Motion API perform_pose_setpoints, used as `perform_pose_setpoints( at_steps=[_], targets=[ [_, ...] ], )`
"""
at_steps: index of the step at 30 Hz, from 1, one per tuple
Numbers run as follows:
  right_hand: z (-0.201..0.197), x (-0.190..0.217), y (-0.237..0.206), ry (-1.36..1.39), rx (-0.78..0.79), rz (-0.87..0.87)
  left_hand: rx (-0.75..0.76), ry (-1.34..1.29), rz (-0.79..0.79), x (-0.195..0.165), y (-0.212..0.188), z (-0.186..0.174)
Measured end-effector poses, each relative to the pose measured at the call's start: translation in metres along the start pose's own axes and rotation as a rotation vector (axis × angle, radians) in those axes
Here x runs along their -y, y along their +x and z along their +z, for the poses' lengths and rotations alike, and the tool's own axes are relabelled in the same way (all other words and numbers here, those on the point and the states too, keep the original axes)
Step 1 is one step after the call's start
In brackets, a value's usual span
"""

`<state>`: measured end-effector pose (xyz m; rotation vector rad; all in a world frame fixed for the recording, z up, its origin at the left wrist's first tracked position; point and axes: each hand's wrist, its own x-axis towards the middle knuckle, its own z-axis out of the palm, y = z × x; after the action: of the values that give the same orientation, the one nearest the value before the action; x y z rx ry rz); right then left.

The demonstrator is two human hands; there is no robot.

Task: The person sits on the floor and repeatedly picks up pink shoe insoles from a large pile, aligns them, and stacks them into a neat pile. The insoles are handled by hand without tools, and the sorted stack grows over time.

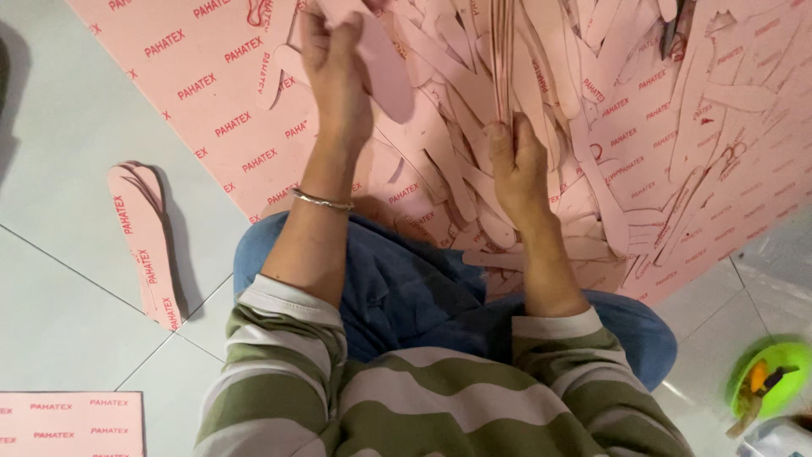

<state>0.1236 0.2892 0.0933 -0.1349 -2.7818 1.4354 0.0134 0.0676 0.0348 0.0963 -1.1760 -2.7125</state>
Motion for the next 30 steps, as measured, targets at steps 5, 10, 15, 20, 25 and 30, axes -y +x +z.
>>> perform_pose_setpoints(
  at_steps=[5,10,15,20,25,30],
  targets=[
    [0.015,0.015,-0.01,-0.097,0.004,-0.174,0.236,-0.161,-0.413,0.033,-0.025,0.015],
    [0.023,0.017,-0.013,-0.22,-0.056,-0.203,0.256,-0.203,-0.61,0.039,-0.049,0.026],
    [0.028,0.008,-0.011,-0.328,-0.116,-0.26,0.327,-0.052,-0.633,0.038,-0.065,0.039],
    [0.035,0.001,-0.009,-0.395,-0.089,-0.149,0.466,0.163,-0.566,0.04,-0.08,0.04],
    [0.022,-0.008,-0.006,-0.092,-0.015,-0.06,0.287,-0.043,-0.716,0.038,-0.066,0.042],
    [-0.015,-0.016,0.006,0.172,0.053,0.03,0.444,0.061,-0.796,0.019,-0.037,0.039]
  ],
)
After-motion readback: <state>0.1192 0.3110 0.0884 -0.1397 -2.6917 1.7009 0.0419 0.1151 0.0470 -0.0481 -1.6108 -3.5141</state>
